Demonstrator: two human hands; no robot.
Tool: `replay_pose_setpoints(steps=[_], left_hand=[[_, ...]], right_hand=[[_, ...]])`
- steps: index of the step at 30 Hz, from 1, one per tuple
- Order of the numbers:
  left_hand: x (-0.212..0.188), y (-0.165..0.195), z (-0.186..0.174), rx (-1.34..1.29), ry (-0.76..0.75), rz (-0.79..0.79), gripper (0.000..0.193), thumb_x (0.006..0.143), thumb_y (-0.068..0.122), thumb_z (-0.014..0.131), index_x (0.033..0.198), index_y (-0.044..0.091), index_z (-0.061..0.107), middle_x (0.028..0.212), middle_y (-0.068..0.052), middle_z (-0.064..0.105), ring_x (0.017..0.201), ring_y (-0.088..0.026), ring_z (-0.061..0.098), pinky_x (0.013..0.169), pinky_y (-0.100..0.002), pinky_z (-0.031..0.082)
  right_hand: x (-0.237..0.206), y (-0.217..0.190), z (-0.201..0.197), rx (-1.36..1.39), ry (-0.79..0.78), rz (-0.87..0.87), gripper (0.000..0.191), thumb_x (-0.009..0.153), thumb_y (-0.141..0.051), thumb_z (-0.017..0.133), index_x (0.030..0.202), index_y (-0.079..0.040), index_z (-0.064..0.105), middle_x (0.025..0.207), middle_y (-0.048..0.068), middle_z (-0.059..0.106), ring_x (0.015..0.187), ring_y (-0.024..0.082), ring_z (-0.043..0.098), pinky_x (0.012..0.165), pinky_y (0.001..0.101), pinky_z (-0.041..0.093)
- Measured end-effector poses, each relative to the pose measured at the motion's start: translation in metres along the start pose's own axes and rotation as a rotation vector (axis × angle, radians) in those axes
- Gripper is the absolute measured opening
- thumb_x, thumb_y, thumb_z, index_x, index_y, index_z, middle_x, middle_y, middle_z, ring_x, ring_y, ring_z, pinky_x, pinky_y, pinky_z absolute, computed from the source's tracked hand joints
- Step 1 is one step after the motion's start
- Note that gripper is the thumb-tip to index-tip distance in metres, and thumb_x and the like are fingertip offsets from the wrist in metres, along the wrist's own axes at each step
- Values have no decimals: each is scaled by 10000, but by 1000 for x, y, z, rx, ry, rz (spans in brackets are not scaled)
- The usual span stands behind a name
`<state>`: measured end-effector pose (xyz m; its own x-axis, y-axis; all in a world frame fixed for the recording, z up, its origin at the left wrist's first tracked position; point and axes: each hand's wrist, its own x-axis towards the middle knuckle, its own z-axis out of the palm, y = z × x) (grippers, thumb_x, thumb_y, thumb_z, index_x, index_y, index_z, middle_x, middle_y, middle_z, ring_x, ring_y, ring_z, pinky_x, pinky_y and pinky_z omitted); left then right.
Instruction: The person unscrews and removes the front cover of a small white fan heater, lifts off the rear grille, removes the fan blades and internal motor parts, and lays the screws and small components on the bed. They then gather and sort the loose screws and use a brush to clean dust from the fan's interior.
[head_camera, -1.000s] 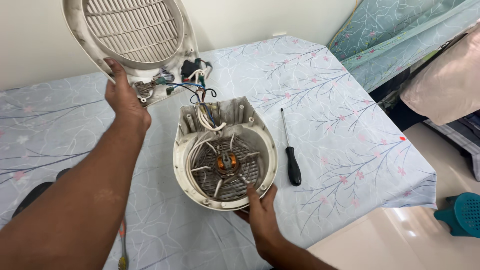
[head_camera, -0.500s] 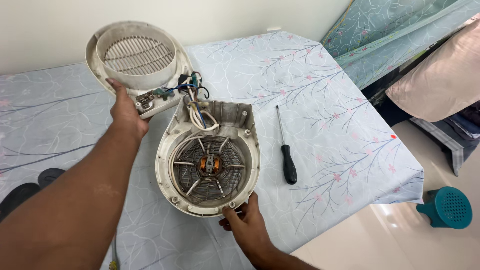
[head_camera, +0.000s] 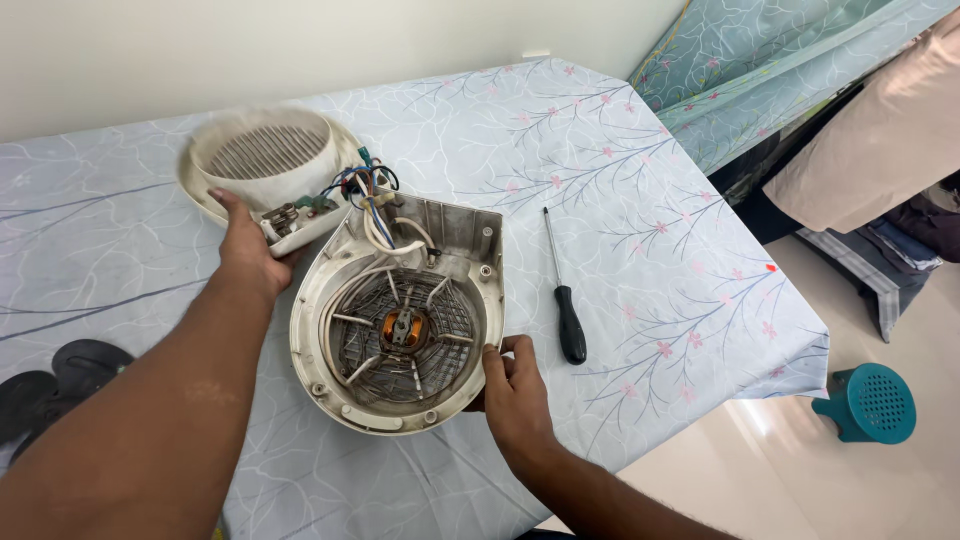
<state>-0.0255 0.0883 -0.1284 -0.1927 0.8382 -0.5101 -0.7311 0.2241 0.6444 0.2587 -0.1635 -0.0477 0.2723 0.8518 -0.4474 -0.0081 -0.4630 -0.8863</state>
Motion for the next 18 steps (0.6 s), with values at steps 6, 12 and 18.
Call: replay_pose_setpoints(steps=[6, 12, 18], left_hand=[[-13, 1, -11, 172, -89, -121, 839, 916, 744, 341, 1489, 144, 459, 1430, -132, 628, 1250, -296, 673, 1013, -505, 555], [-41, 2, -29, 439, -43, -145, 683, 992, 623, 485, 1431, 104, 547, 1359, -94, 642, 1169, -222, 641, 998, -438, 558], [-92, -5, -44, 675, -19, -110, 628, 959, 532, 565, 1443, 134, 538, 1363, -85, 657, 1210, -250, 607, 1019, -422, 491]], right_hand=[[-12, 8, 10, 200, -101, 127, 243, 1009, -204, 463, 1154, -11, 445, 1008, 209, 709, 852, 278, 774, 850, 424, 658], [-23, 11, 17, 234, -246, 224, 253, 974, -199, 527, 1148, -29, 459, 1090, 207, 714, 1010, 304, 752, 971, 436, 618], [-20, 9, 18, 178, -349, 291, 299, 984, -257, 520, 1214, -71, 481, 1141, 188, 709, 1084, 283, 738, 1005, 423, 595]])
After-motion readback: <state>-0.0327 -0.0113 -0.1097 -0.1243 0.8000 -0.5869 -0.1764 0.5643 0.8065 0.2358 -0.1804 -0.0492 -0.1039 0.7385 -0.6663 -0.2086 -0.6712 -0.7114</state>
